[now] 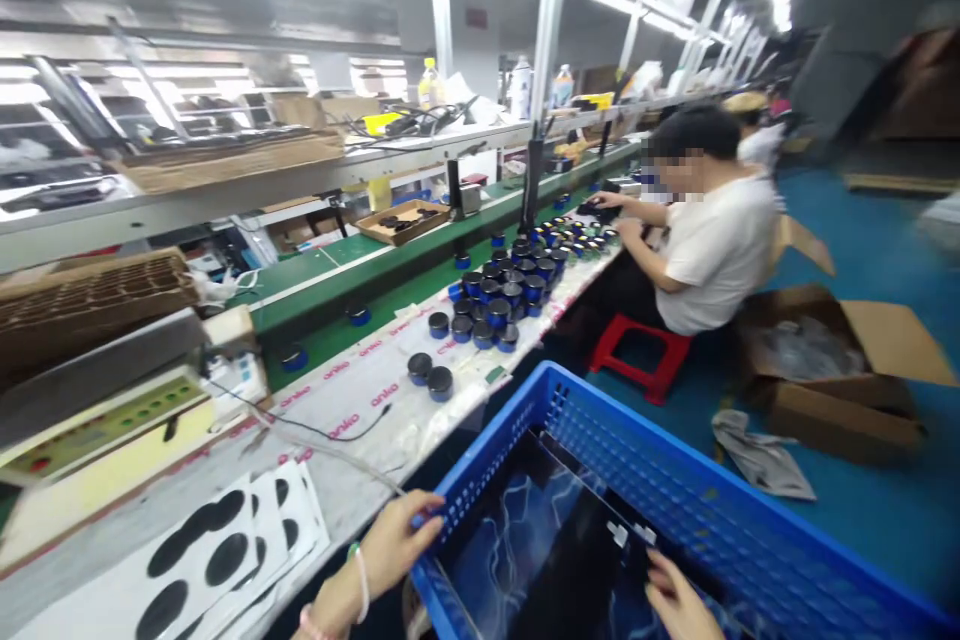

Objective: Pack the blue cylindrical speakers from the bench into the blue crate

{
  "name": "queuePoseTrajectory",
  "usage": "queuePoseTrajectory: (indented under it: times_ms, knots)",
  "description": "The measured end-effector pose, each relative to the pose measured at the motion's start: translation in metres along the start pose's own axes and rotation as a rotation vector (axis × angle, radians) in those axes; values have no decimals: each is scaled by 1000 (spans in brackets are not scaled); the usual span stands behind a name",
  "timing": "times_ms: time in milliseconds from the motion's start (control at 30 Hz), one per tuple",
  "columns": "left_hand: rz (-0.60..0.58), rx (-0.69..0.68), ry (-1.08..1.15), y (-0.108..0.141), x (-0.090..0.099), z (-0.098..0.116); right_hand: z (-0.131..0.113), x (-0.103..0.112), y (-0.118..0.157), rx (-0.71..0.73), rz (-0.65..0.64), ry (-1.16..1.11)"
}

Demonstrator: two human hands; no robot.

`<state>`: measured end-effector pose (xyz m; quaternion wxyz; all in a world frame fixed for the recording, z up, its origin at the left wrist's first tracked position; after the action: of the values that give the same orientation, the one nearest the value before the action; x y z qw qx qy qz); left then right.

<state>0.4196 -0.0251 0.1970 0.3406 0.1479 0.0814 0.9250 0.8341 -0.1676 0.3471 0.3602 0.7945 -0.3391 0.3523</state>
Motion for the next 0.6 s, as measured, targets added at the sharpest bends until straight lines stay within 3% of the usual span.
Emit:
queuePoseTrajectory:
  times_ms: [100,167,233,300,367,433,533,600]
  knots:
    - [148,43,-51,-33,59,-47,-151,-144,11,460,-161,242]
    - [222,79,-151,-63,103,-81,-233,-240,35,803,-219,458]
    - [336,171,-350,-90,155,-123,-285,-321,50,1038,-203,730]
    - [478,354,-620,-106,212,-174,-309,-382,51,1142,-205,966]
    - [548,596,-856,-110,258,-231,-314,-422,41,1140,-217,1125]
    - [466,713,-958,-115,280,-285,-311,-442,28,1100,-198,1213]
    - [232,680,-901,-133,281,-342,-306,-452,15,1044,-157,1263]
    - [188,607,-853,-153,279,-350,-304,-455,10,1004,-183,1254]
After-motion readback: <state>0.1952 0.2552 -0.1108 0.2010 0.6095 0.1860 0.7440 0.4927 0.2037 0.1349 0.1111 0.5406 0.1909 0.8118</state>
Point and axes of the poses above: each hand's wrist, its own y-axis away from the middle knuckle, its own x-axis out of the back of the hand, z = x × y, the point moved 8 cm from there along -y, towards the middle knuckle, and after that the axes turned 15 degrees about -y, right-handed, at the moved point
